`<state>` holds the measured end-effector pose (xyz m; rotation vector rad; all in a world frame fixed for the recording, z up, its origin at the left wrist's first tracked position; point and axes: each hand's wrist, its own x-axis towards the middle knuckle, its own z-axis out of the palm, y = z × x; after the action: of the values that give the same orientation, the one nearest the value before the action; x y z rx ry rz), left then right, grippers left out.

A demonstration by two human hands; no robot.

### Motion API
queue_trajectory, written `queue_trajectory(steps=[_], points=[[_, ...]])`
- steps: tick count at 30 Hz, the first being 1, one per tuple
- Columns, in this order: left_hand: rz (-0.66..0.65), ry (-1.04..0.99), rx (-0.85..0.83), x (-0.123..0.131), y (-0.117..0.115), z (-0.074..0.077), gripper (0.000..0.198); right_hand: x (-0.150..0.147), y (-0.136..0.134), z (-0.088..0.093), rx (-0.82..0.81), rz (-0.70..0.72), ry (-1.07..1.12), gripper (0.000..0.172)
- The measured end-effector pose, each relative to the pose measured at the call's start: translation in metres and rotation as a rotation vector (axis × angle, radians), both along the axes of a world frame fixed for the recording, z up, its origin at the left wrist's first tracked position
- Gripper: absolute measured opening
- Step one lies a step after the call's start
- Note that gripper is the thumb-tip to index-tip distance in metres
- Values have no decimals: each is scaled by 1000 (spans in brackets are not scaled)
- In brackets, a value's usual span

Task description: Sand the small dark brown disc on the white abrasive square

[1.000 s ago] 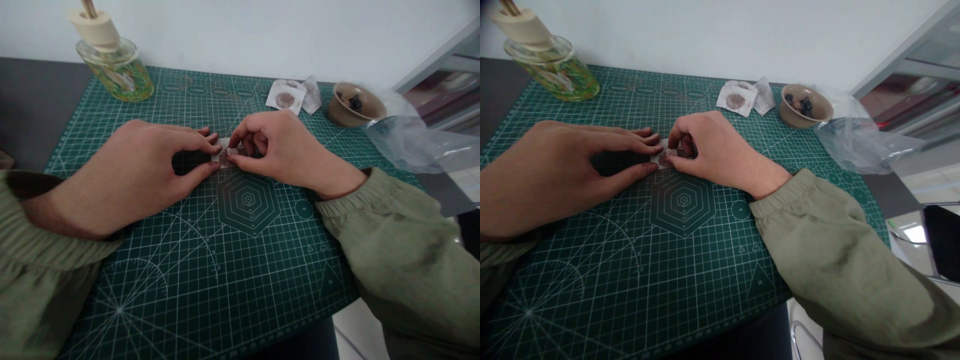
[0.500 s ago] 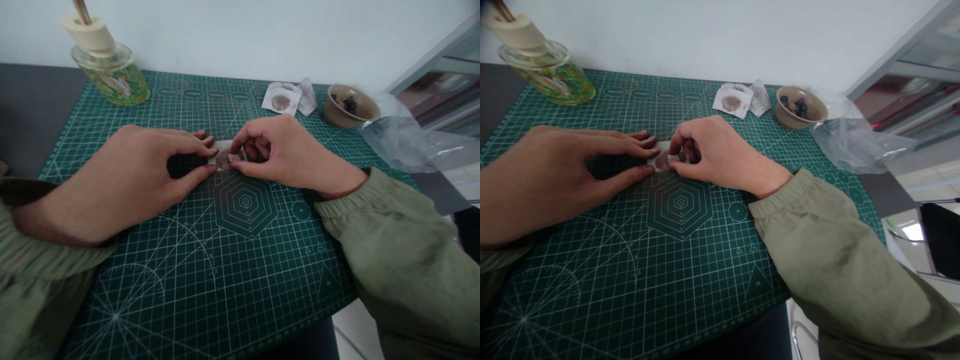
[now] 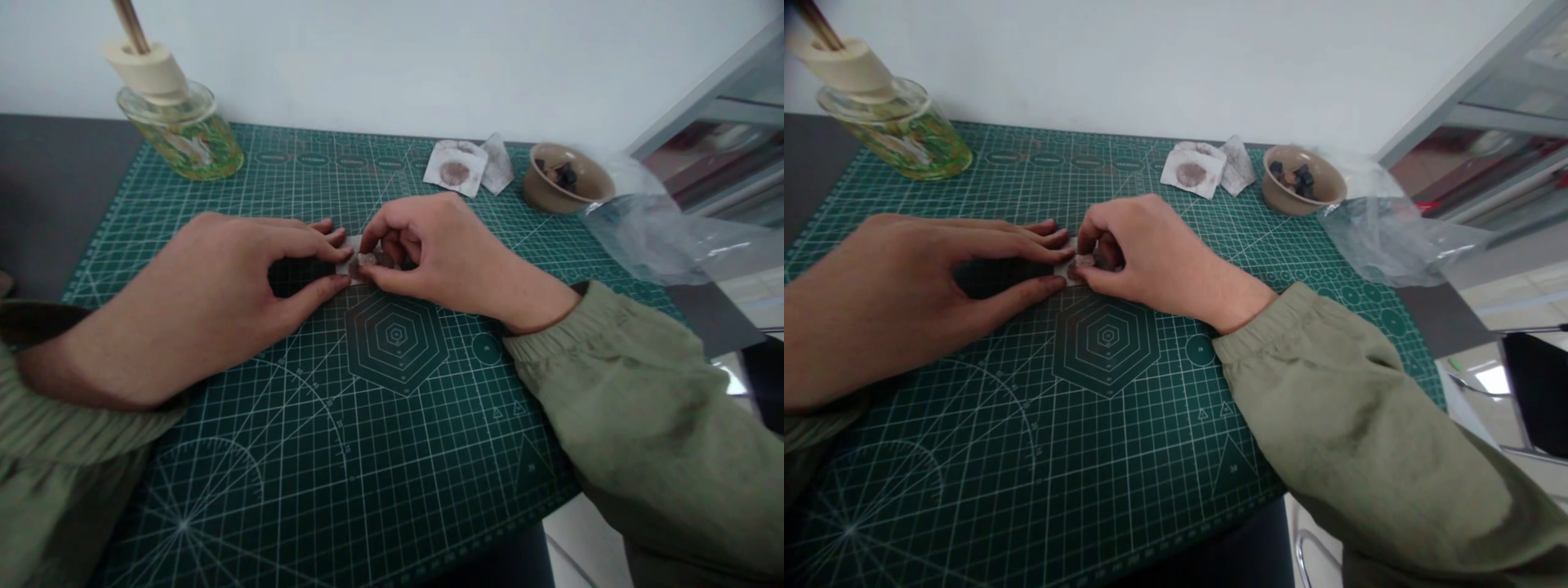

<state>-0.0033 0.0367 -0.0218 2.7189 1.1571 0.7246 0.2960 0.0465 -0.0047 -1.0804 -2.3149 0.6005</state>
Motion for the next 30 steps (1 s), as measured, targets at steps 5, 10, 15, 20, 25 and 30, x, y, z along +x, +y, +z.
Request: queue_trajectory(steps=[5, 10, 15, 20, 25, 30], points=[[-10, 5, -7, 2, 0, 0, 42, 3, 1, -1, -10, 44, -15, 6], [26, 8, -36, 1, -2, 2, 36, 0, 2, -4, 36, 21, 8, 6], [27, 6, -52, 4, -4, 3, 35, 5, 2, -1, 13, 82, -25, 8], [24, 6, -37, 5, -2, -1, 34, 3, 5, -4, 56, 37, 19, 6], [-97, -54, 11, -3, 2, -8, 30, 5, -1, 0, -100, 134, 219, 17], [-97, -174, 52, 4, -10, 6, 31, 5, -1, 4, -385, 128, 524, 37]])
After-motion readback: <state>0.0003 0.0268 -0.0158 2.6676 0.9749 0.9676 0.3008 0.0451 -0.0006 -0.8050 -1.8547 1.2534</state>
